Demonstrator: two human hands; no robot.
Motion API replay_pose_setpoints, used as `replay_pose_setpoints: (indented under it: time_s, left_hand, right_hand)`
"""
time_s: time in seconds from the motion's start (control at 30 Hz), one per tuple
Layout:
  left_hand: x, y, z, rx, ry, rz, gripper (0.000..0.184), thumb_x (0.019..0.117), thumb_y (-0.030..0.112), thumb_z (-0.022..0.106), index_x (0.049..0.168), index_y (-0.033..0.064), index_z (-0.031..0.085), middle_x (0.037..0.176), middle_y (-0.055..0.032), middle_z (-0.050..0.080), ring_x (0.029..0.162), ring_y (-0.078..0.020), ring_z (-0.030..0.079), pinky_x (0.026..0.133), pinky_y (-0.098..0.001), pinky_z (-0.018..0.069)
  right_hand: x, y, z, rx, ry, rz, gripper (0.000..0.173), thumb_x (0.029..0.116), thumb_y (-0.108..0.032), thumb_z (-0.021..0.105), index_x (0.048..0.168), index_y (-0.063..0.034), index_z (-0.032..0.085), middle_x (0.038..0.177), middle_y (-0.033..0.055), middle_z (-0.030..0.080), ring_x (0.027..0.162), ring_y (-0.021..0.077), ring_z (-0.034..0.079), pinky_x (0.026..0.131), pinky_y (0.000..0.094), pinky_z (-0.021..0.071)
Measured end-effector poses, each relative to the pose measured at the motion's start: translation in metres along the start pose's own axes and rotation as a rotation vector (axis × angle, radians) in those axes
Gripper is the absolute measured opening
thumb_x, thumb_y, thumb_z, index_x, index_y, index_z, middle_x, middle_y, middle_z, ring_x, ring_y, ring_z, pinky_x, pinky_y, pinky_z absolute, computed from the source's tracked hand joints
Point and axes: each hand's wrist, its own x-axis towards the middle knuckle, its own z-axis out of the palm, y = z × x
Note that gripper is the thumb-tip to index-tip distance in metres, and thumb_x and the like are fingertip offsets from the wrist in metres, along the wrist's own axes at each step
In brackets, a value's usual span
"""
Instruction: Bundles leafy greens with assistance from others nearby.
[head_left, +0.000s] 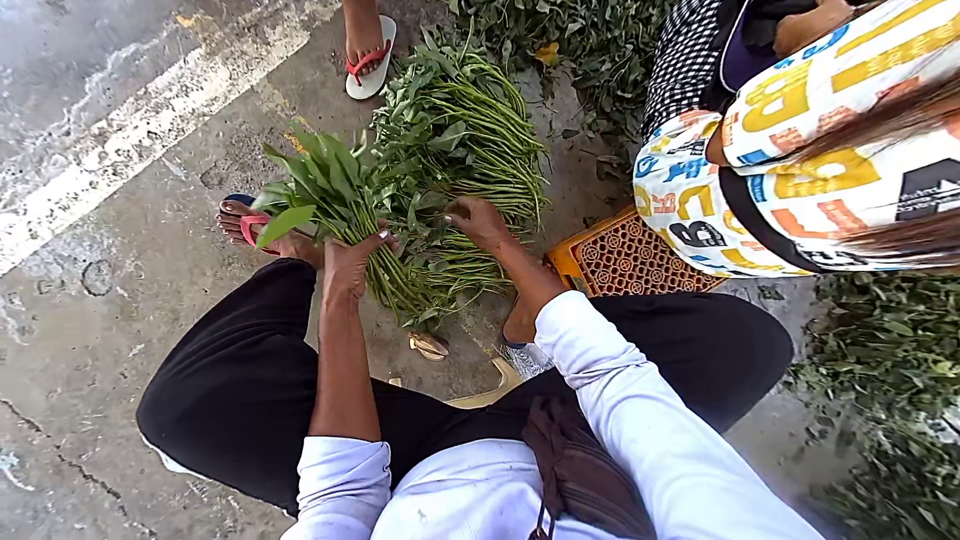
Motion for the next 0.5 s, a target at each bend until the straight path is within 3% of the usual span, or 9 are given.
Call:
replay_pose_setpoints:
  time_s: [0.07, 0.17, 0.3, 0.4, 0.5]
  left_hand:
    - [0.001, -0.002, -0.002, -0.001, 0.105, 0.019, 0.023, 0.0928, -0.008, 0.064, 0.115, -0.0045, 0.063, 0.085, -0.0094, 0.073, 0.074, -0.0204, 0.074, 0.074, -0.0355, 0.0643]
    - [0.003, -0.008, 0.003, -0.015, 0.113, -0.008, 0.023, 0.0927, -0.008, 0.065, 0.115, -0.0038, 0.062, 0.084, -0.0089, 0.073, 0.073, -0.0197, 0.074, 0.073, -0.0351, 0.0645]
    - [0.005, -0.012, 0.008, -0.011, 0.112, -0.034, 0.023, 0.0924, -0.007, 0.066, 0.115, -0.0041, 0.064, 0.084, -0.0101, 0.073, 0.074, -0.0202, 0.073, 0.073, -0.035, 0.064]
    - [0.006, -0.012, 0.01, -0.018, 0.123, -0.032, 0.024, 0.091, -0.008, 0.068, 0.114, -0.0053, 0.065, 0.082, -0.0106, 0.074, 0.072, -0.0195, 0.074, 0.072, -0.0343, 0.0639]
    - [0.007, -0.012, 0.012, -0.03, 0.135, -0.055, 0.023, 0.0915, -0.007, 0.068, 0.115, -0.0044, 0.065, 0.084, -0.0099, 0.073, 0.072, -0.0188, 0.073, 0.071, -0.0334, 0.0634]
  right_hand:
    - [-0.002, 0.03, 0.017, -0.238, -0.03, 0.066, 0.031, 0.0953, -0.01, 0.069, 0.124, 0.0004, 0.069, 0.125, 0.024, 0.067, 0.122, 0.0411, 0.062, 0.105, 0.0583, 0.047]
    - [-0.012, 0.056, 0.038, -0.495, -0.042, 0.111, 0.042, 0.0902, -0.006, 0.074, 0.131, 0.0021, 0.064, 0.133, 0.0271, 0.061, 0.13, 0.048, 0.053, 0.102, 0.068, 0.0419]
    - [-0.017, 0.083, 0.049, -0.727, 0.001, 0.048, 0.03, 0.0909, -0.003, 0.071, 0.12, 0.0056, 0.067, 0.126, 0.0264, 0.065, 0.126, 0.0469, 0.056, 0.099, 0.0671, 0.0419]
    - [-0.01, 0.082, 0.037, -0.705, -0.081, 0.082, 0.027, 0.093, -0.006, 0.068, 0.119, 0.0003, 0.071, 0.127, 0.0231, 0.065, 0.128, 0.0452, 0.054, 0.103, 0.0688, 0.038]
    - [-0.005, 0.058, 0.006, -0.504, -0.169, 0.116, 0.032, 0.0938, -0.011, 0.067, 0.124, -0.0019, 0.07, 0.126, 0.0244, 0.065, 0.125, 0.0443, 0.057, 0.102, 0.0676, 0.0391]
